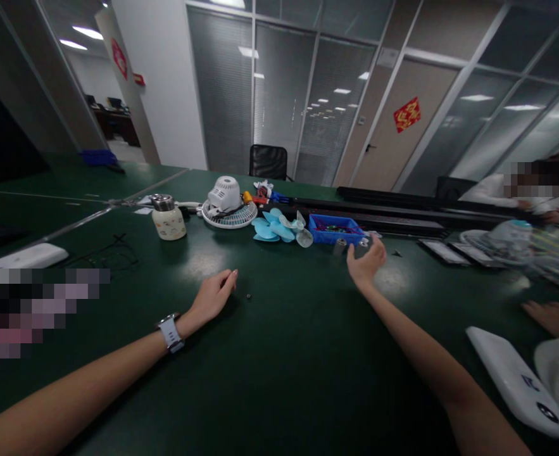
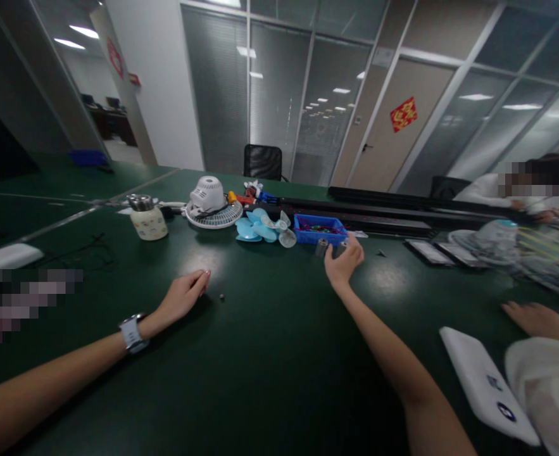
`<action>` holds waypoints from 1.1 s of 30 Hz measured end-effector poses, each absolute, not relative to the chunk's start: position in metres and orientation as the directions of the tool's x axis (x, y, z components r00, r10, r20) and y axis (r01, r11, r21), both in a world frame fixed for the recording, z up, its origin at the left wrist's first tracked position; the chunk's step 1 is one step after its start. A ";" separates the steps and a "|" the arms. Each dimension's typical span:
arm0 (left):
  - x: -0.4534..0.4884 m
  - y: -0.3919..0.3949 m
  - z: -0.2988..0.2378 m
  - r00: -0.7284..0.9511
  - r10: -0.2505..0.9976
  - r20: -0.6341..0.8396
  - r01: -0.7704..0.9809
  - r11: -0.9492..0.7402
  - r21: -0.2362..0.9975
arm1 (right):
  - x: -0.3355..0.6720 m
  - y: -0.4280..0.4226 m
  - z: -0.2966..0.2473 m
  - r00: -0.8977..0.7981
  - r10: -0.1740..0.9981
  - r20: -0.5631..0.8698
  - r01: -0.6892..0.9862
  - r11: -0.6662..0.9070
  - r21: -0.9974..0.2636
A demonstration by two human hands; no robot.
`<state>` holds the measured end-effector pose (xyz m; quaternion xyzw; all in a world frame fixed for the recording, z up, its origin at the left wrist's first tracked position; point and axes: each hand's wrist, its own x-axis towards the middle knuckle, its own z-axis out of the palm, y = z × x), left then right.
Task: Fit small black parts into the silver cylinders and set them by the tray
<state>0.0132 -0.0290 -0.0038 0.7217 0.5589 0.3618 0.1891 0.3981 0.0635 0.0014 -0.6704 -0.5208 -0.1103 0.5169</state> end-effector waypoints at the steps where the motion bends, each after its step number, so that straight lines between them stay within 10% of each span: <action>1: 0.013 -0.028 -0.004 0.109 0.943 0.314 0.668 -0.304 0.679 | 0.378 0.050 0.006 0.327 0.594 0.735 0.838 0.178 -0.516; 6: 0.013 -0.027 -0.006 0.100 0.938 0.333 0.671 -0.311 0.673 | 0.272 -0.010 0.011 -0.334 0.753 0.566 0.705 0.598 -0.380; 15: 0.016 -0.031 0.000 0.147 0.935 0.324 0.673 -0.335 0.660 | 0.218 -0.005 -0.003 -0.488 0.780 0.391 0.657 0.623 -0.424; 19: 0.014 -0.030 -0.002 0.153 0.939 0.309 0.662 -0.330 0.673 | 0.268 0.022 0.013 -0.241 0.748 0.618 0.757 0.544 -0.362; 24: 0.014 -0.028 -0.005 0.164 0.940 0.300 0.643 -0.332 0.690 | 0.397 0.083 0.034 0.343 0.521 0.782 0.904 0.044 -0.426; 33: 0.013 -0.027 -0.006 0.169 0.940 0.298 0.644 -0.334 0.688 | 0.482 0.109 0.012 0.411 0.565 0.716 0.910 -0.204 -0.361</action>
